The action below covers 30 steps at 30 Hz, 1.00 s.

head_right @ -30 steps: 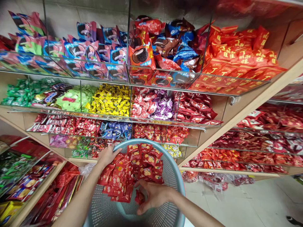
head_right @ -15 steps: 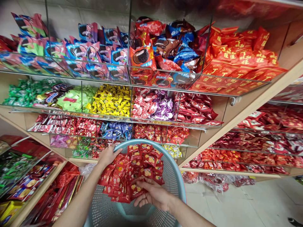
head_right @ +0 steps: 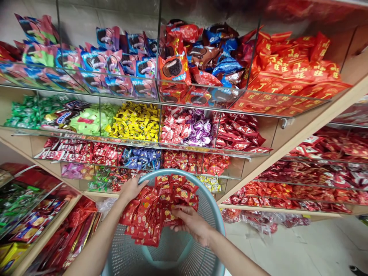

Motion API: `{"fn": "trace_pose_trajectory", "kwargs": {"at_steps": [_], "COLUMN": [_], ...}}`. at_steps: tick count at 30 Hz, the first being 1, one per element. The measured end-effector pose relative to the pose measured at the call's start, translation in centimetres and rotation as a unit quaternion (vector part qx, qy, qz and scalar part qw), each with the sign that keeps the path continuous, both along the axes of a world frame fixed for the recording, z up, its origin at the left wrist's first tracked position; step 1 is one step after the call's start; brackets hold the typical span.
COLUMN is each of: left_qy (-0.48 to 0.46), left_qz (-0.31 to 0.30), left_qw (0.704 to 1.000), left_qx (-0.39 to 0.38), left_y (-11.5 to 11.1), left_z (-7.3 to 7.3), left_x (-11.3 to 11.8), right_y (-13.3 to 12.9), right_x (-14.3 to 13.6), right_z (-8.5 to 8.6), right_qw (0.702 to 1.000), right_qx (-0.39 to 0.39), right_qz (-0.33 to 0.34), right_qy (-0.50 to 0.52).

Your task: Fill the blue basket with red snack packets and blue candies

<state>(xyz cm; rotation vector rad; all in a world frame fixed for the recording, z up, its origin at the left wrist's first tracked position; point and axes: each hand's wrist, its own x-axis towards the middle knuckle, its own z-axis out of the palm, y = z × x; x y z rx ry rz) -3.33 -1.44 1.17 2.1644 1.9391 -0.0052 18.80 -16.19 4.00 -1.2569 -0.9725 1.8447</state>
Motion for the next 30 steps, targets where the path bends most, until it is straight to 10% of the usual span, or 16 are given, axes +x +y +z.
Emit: {"fn": "trace_pose_trajectory", "kwargs": {"at_steps": [3,7,15,30], "left_qy": [0.002,0.003,-0.004,-0.012], "left_qz": [-0.002,-0.006,-0.007,-0.008], "left_qw": [1.000,1.000,1.000,1.000], "left_qx": [0.006,0.016,0.023,0.025], "left_y": [0.0,0.1,0.3,0.0], "left_z": [-0.2,-0.5,-0.8,-0.5], "left_x": [0.0,-0.2,-0.3,-0.1], "right_y": [0.8,1.5,3.1,3.4], "right_x": [0.5,0.8,-0.1,-1.0], "right_z": [0.9,0.6,-2.8,-3.5], "right_qw": [0.968,0.802,0.556,0.476], "right_qx": [0.200,0.447,0.585,0.592], "right_qz": [0.023,0.131,0.279,0.264], "right_qy": [-0.153,-0.373,-0.520,-0.594]}}
